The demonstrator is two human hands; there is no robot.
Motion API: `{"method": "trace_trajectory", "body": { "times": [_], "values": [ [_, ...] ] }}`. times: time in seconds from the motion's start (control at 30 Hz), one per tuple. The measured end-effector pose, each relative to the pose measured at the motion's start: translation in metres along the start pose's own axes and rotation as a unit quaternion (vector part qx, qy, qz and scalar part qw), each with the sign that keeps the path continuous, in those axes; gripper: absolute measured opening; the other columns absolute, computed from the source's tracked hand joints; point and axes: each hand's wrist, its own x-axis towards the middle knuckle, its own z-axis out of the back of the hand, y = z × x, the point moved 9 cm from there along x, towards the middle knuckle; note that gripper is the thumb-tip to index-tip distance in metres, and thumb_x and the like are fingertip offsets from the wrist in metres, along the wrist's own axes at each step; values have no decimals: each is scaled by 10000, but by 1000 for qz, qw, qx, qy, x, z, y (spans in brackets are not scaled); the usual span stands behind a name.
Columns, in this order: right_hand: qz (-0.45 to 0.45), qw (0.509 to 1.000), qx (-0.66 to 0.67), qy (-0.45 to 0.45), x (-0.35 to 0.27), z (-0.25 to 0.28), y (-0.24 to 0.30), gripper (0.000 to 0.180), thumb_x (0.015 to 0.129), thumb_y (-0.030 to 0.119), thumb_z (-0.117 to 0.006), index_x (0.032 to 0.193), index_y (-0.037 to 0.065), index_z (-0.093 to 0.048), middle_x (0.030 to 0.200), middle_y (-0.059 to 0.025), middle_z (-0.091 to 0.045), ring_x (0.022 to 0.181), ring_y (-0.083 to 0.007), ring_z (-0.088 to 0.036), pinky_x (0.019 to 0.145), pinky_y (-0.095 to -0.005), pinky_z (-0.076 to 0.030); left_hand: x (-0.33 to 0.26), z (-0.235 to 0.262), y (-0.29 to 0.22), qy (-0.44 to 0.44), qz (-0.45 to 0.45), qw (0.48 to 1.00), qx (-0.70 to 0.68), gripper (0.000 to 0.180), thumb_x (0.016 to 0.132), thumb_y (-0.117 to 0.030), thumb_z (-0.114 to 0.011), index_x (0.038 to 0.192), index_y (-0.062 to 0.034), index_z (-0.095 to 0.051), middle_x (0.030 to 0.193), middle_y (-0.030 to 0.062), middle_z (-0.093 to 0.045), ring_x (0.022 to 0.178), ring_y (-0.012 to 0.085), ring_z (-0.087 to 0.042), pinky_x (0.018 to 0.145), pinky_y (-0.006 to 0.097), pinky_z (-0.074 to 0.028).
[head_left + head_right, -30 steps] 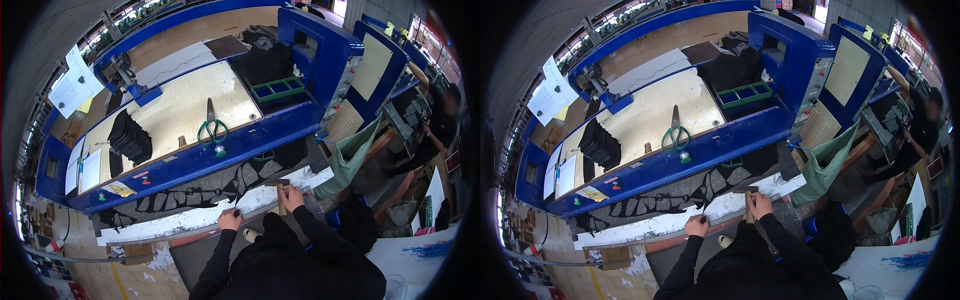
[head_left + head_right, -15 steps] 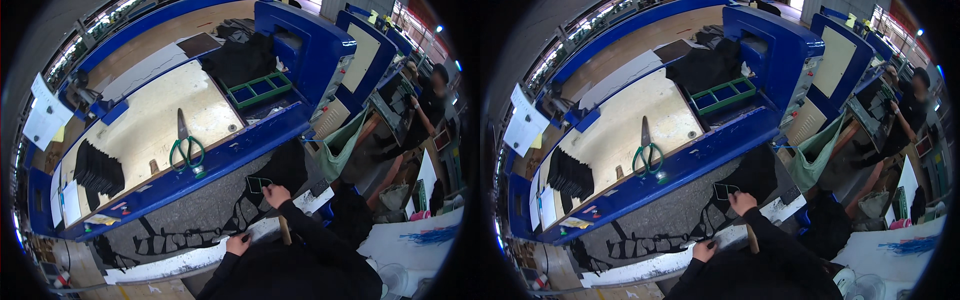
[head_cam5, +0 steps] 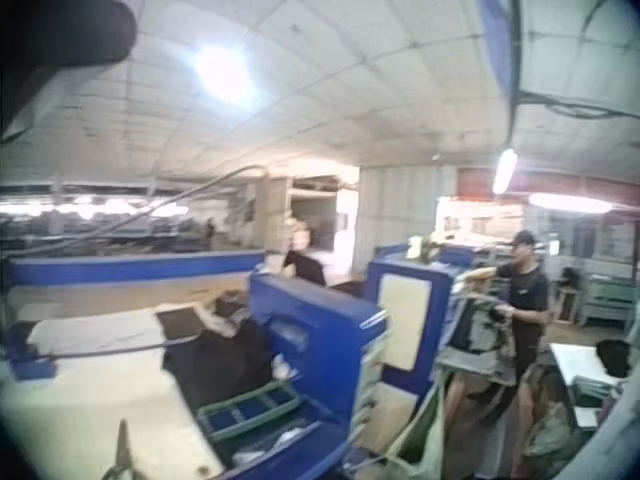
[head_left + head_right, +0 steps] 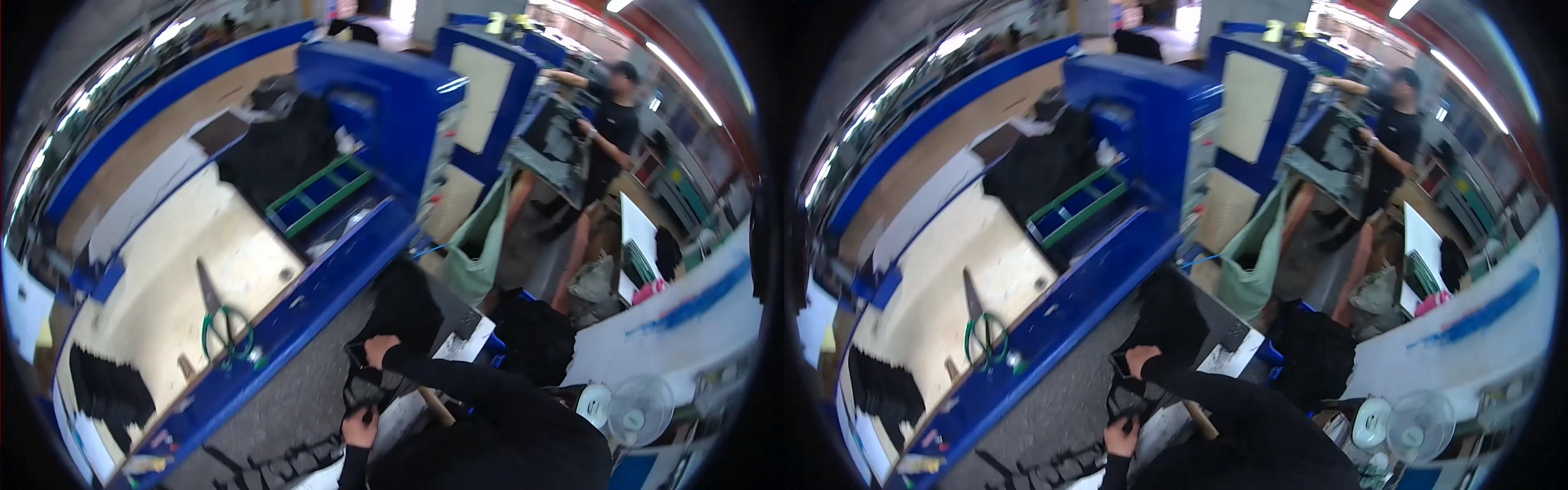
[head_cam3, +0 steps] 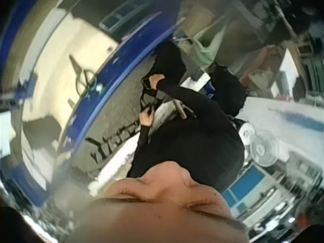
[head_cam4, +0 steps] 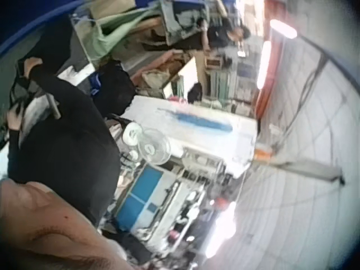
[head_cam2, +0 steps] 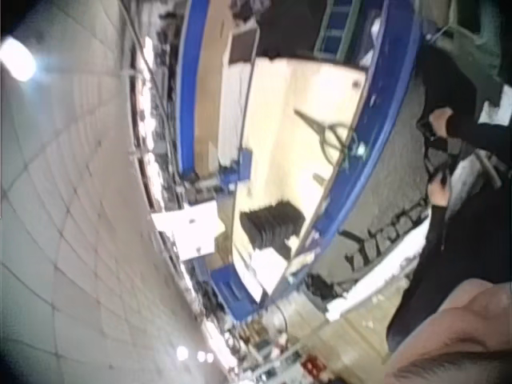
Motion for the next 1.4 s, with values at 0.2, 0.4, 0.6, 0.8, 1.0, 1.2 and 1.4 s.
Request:
{"method": "trace_trajectory", "body": {
  "times": [0.2,0.4,0.6,0.8,1.0,1.2,1.4],
  "values": [
    [122,979,28,-161,-86,156,63,308,828,315,-635,834,25,-738,841,-217,-718,811,-405,-713,724,-499,-578,-18,10,16,12,89,995,33,333,891,-329,-714,776,-19,-676,696,241,-616,685,441,-634,611,467,-482],
    [81,953,10,-293,-118,136,-10,345,853,375,-643,766,52,-724,715,-183,-683,712,-385,-693,674,-488,-574,51,-18,-30,-19,-39,997,63,272,885,-270,-712,1084,-84,-698,1125,122,-655,957,350,-678,801,442,-551],
    [-41,913,301,-274,-169,0,-104,404,884,373,-658,715,7,-679,634,-201,-627,621,-376,-647,601,-461,-502,105,-61,-23,89,-17,976,197,542,878,-342,-731,1349,-140,-556,1334,93,-484,1024,365,-662,797,499,-556],
    [-55,598,490,-632,-310,102,-211,270,897,124,-654,670,4,-569,581,-37,-527,538,-104,-503,487,-341,-393,117,-65,-24,86,-29,966,241,479,823,-330,-800,1197,-123,-582,1215,124,-557,959,398,-676,789,519,-550],
    [4,443,713,-543,-341,166,-244,211,998,240,-645,845,95,-627,606,53,-485,480,-74,-442,446,-225,-305,121,-72,-22,105,-47,959,259,459,804,-304,-822,1155,-97,-610,1190,145,-564,977,395,-664,792,510,-549],
    [-101,813,459,-344,-234,12,-214,348,813,375,-710,713,43,-738,645,-170,-671,543,-261,-651,582,-395,-520,82,-11,-39,-93,37,991,88,350,850,-281,-766,1041,-25,-623,937,247,-684,941,474,-657,804,504,-525],
    [-66,954,185,-227,-172,-2,-107,334,828,370,-674,807,42,-734,790,-217,-710,770,-401,-709,732,-513,-569,40,40,-6,-171,139,947,-235,332,912,-129,-723,1141,10,-527,887,121,-604,537,200,-553,486,331,-480]
  ]
}}
